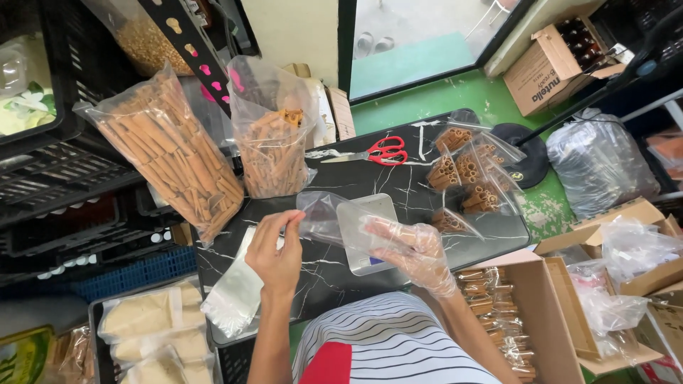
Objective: The person places cinnamon sticks into small plastic bags, weighs the bags on a digital scale, and seals them.
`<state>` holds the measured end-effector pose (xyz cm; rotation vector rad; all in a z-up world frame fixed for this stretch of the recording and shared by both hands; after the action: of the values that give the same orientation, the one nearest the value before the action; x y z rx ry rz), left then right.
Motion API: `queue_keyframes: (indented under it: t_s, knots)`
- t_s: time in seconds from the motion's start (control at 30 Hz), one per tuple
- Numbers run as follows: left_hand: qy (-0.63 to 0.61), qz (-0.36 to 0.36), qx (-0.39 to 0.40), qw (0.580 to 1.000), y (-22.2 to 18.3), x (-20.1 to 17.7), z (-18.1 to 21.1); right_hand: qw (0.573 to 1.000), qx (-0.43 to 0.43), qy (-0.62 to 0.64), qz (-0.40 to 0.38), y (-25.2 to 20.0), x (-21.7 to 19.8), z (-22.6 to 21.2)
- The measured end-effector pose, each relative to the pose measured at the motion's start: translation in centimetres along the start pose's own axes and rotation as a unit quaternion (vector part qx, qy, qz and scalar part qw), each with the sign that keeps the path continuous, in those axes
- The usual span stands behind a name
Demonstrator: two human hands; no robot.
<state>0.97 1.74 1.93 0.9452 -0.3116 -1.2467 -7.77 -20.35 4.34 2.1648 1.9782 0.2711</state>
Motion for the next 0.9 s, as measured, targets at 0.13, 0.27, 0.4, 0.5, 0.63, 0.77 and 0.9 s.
queue_keyframes:
  t_s: [0.13,0.27,0.4,0.5,0.63,0.77,0.9]
  knots:
    - [0.032,0.035,0.103,0.994,-0.4,0.6,-0.7,1.0,0.009,0.004,0.002,-0.2,0.1,0.6]
    - [0.062,0.058,0.144,0.986,-1.1,0.8,-1.8,1.0,0.004,-0.004,0.012,-0.5,1.1,1.4]
    - [0.065,0.07,0.169,0.981,-1.7,0.7,-3.0,1.0,0.014,0.013,0.016,-0.6,1.9,2.1]
    - [0.07,0.056,0.172,0.981,-1.4,0.7,-3.0,0.996,0.051,0.067,0.017,-0.7,2.3,3.0]
    - [0.143,0.035,0.175,0.973,-0.9,0.6,-2.8,0.996,0.051,0.061,0.029,-0.6,2.4,4.6]
    - [0.077,-0.038,0.157,0.984,-2.5,1.6,-4.0,0.996,0.059,0.067,0.018,-0.6,2.0,5.9]
    - [0.001,-0.097,0.017,0.995,-1.8,0.2,-3.7,0.991,0.082,0.104,0.011,-1.5,0.9,4.6]
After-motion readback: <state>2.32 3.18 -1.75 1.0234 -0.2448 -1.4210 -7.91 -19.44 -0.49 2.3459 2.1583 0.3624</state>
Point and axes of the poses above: each hand's wrist, its own y-axis towards the middle knuckle, its own x-axis out of the palm, z = x × y, the point moved 1 cm from there along y, towards the middle knuckle, and after that the axes turned 6 degrees about x, right-handed, at the moved point
